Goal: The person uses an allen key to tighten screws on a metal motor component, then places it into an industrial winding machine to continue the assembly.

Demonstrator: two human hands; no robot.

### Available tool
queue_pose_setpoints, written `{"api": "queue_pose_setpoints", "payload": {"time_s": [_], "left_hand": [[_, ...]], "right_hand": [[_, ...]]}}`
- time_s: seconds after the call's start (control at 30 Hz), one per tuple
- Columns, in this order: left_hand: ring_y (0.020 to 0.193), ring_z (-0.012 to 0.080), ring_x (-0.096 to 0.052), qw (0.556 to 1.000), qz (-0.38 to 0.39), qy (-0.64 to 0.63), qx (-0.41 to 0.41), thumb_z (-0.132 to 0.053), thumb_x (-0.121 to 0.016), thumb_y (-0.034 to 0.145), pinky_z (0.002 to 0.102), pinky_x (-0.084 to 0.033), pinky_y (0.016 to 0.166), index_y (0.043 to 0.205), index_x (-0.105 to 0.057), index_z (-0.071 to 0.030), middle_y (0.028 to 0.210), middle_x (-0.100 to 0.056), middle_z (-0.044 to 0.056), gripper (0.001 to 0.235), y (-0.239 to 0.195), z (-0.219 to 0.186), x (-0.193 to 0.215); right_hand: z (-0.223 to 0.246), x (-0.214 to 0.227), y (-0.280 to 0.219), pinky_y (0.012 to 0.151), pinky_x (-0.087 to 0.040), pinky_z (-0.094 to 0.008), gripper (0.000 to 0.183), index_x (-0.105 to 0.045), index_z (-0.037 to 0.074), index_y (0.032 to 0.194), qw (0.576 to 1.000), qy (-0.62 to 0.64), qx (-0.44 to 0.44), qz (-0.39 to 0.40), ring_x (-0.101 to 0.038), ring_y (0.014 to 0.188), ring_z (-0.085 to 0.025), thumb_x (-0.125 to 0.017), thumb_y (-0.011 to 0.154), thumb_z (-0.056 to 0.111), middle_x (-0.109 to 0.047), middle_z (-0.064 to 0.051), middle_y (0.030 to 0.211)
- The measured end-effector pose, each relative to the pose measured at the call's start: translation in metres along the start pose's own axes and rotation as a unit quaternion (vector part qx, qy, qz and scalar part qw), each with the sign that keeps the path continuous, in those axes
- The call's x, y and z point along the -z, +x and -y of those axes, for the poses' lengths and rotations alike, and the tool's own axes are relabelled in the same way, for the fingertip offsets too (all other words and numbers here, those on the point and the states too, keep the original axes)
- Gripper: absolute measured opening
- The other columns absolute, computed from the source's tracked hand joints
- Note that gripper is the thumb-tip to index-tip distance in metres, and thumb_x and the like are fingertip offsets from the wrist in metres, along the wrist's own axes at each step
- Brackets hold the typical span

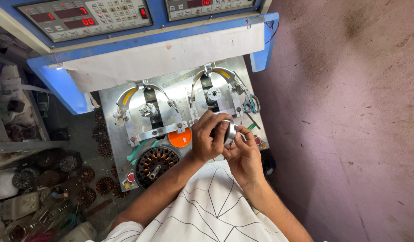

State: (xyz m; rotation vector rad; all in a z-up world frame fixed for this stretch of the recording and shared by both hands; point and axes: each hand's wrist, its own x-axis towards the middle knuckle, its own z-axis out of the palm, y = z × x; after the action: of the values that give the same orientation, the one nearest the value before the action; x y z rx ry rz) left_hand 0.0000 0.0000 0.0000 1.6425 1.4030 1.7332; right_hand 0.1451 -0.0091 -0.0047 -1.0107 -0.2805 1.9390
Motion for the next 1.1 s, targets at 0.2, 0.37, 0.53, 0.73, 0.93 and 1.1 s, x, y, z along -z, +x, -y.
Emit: {"api": "queue_pose_setpoints", "payload": {"time_s": [0.2, 0.37, 0.53, 0.73, 0.93, 1.1], "left_hand": [[0.071, 0.0184, -0.063, 0.999, 0.002, -0.005, 0.034, -0.019, -0.059, 0.105, 0.032, -0.049, 0.063, 0.108, -0.071, -0.006, 0.082, -0.063, 0.007, 0.018, -0.012, 0.004, 0.002], [0.076, 0.0150, -0.066, 0.983, -0.023, -0.082, 0.161, -0.025, -0.056, 0.108, 0.029, -0.051, 0.066, 0.107, -0.070, -0.005, 0.087, -0.070, 0.006, 0.024, -0.020, 0.010, 0.000], [0.069, 0.0157, -0.061, 0.964, -0.016, -0.056, 0.258, -0.030, -0.055, 0.105, 0.029, -0.048, 0.061, 0.112, -0.067, -0.006, 0.086, -0.067, 0.006, 0.028, -0.042, 0.019, -0.003], [0.071, 0.0174, -0.064, 0.931, -0.032, -0.009, 0.365, -0.031, -0.054, 0.106, 0.031, -0.051, 0.063, 0.107, -0.060, -0.005, 0.085, -0.067, 0.009, 0.026, -0.064, 0.053, -0.006], [0.068, 0.0218, -0.072, 0.924, 0.043, 0.033, 0.380, -0.031, -0.054, 0.104, 0.036, -0.054, 0.062, 0.105, -0.058, -0.007, 0.081, -0.070, 0.011, 0.024, -0.057, 0.069, 0.005], [0.074, 0.0313, -0.071, 0.957, 0.062, 0.068, 0.274, -0.027, -0.061, 0.101, 0.043, -0.054, 0.065, 0.106, -0.060, -0.006, 0.087, -0.070, 0.015, 0.022, -0.055, 0.049, 0.000]], "right_hand": [[-0.010, 0.007, -0.005, 0.061, -0.048, -0.028, 0.023, -0.049, 0.008, 0.129, 0.999, 0.031, -0.011, 0.039, -0.058, 0.078, -0.013, -0.052, 0.107, 0.014, -0.062, -0.007, 0.098], [-0.007, 0.003, -0.009, 0.060, -0.050, -0.034, 0.025, -0.049, 0.005, 0.122, 0.993, -0.105, 0.045, 0.042, -0.058, 0.079, -0.013, -0.055, 0.098, 0.001, -0.057, -0.001, 0.099], [-0.003, 0.022, 0.003, 0.075, -0.062, -0.046, 0.016, -0.054, -0.003, 0.113, 0.987, -0.137, -0.064, 0.051, -0.060, 0.080, -0.016, -0.056, 0.097, -0.001, -0.059, -0.007, 0.093], [-0.029, 0.090, 0.044, 0.080, -0.067, -0.050, 0.010, -0.052, 0.001, 0.108, 0.975, -0.192, -0.030, 0.110, -0.065, 0.081, -0.017, -0.057, 0.099, 0.000, -0.057, -0.009, 0.089], [-0.069, 0.152, 0.148, 0.064, -0.066, -0.036, 0.020, -0.057, -0.001, 0.109, 0.858, -0.501, 0.105, -0.047, -0.063, 0.076, -0.014, -0.063, 0.090, -0.004, -0.058, -0.007, 0.092], [-0.080, 0.159, 0.159, 0.081, -0.057, -0.039, 0.024, -0.065, 0.000, 0.108, 0.669, -0.687, 0.281, -0.036, -0.064, 0.088, -0.022, -0.071, 0.085, 0.000, -0.064, -0.009, 0.099]]}}
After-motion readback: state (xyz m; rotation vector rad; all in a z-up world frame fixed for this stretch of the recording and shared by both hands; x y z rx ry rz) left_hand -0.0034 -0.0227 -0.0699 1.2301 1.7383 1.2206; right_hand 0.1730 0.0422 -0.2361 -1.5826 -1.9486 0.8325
